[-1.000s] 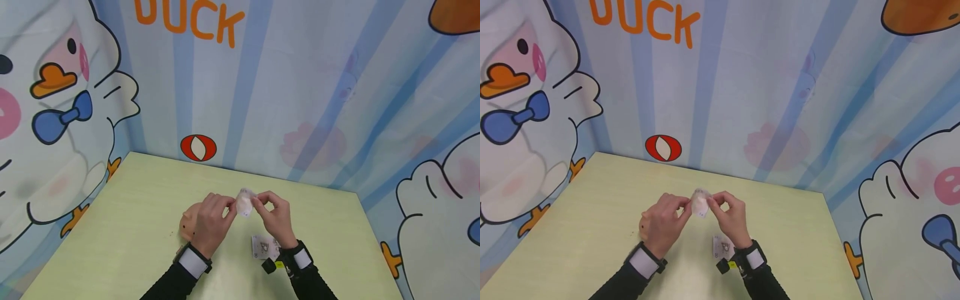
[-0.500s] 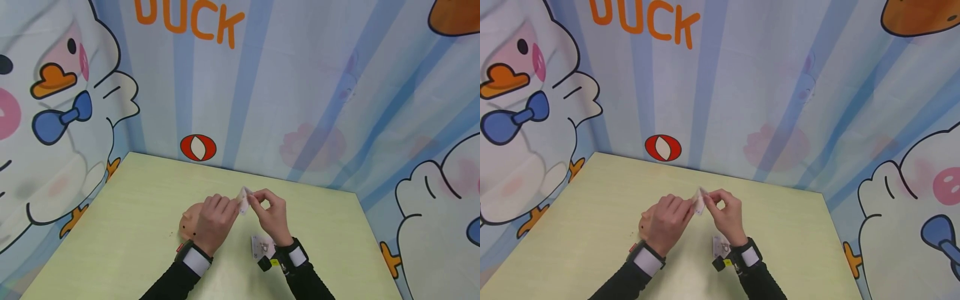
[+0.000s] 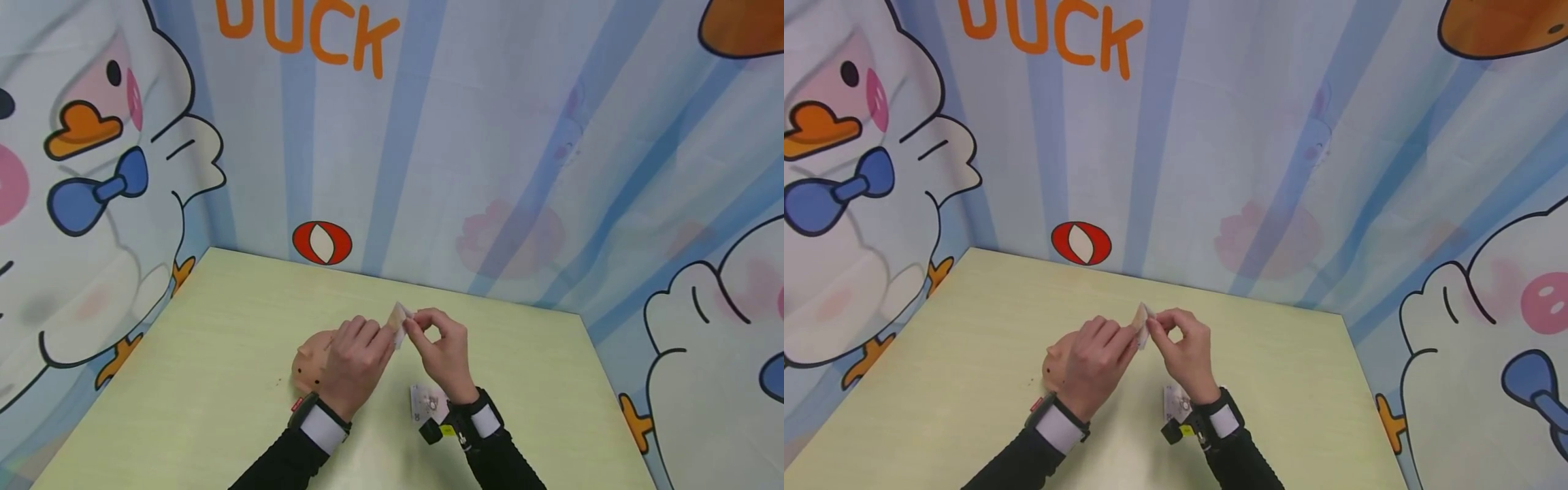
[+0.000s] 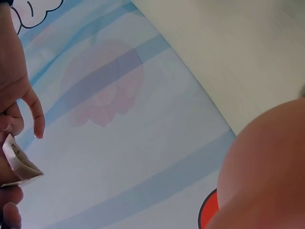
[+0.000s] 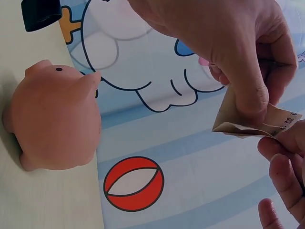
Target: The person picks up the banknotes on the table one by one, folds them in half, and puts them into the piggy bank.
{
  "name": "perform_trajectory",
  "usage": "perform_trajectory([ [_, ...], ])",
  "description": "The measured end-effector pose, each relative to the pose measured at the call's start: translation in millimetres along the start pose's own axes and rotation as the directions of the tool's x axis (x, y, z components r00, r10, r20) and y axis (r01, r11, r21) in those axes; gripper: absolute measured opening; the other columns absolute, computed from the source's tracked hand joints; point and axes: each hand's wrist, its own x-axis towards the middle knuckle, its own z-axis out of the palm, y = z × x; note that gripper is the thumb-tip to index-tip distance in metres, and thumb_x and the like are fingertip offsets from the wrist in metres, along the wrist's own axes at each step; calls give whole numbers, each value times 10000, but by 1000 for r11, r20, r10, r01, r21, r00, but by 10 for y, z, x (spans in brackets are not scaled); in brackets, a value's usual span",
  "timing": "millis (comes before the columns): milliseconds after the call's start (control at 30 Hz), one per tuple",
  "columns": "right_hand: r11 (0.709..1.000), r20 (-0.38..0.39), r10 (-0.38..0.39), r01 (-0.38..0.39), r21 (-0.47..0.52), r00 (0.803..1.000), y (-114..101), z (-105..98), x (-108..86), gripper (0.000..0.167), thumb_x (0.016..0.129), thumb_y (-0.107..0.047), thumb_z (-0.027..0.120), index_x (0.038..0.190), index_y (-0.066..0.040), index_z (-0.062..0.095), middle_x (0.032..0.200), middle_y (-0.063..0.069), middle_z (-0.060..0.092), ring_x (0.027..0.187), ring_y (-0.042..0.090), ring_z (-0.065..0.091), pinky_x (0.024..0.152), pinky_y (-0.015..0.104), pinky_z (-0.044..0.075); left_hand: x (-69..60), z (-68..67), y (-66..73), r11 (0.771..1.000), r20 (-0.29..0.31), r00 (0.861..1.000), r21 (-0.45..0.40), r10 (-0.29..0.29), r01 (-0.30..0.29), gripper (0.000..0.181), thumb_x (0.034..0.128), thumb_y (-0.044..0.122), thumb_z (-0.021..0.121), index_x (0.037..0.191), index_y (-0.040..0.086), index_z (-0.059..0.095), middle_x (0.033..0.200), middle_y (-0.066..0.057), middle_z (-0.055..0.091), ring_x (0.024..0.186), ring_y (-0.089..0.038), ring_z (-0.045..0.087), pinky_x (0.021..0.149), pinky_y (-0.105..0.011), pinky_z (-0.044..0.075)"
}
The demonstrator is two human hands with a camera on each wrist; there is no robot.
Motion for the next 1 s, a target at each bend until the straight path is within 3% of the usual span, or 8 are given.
perform_trajectory([
  [400,996,21,-88,88,-6,996,-24,-60,32,137,908,65,790,987,-47,782,913,75,771,767,199,681,771,308,558,57,-19,29,1000,-4,1000,-23,14,-15,319,766,124,984,995,48,776,784,-61,651,721,-212,565,600,-310,453],
  [733,1000,111,-22,19,23,994,-15,-168,2,223,911,69,784,1071,-84,797,898,15,765,755,135,700,822,301,569,113,-77,13,996,112,990,-20,88,-86,304,788,129,972,1018,74,781,809,-47,674,756,-199,606,634,-291,503],
  [1000,999,128,-19,15,29,992,13,-208,-21,253,891,69,800,1088,-89,806,941,26,780,820,158,705,835,280,574,171,-120,42,995,191,976,-37,100,-94,310,786,134,973,1015,73,773,829,-38,696,790,-196,633,654,-288,524],
])
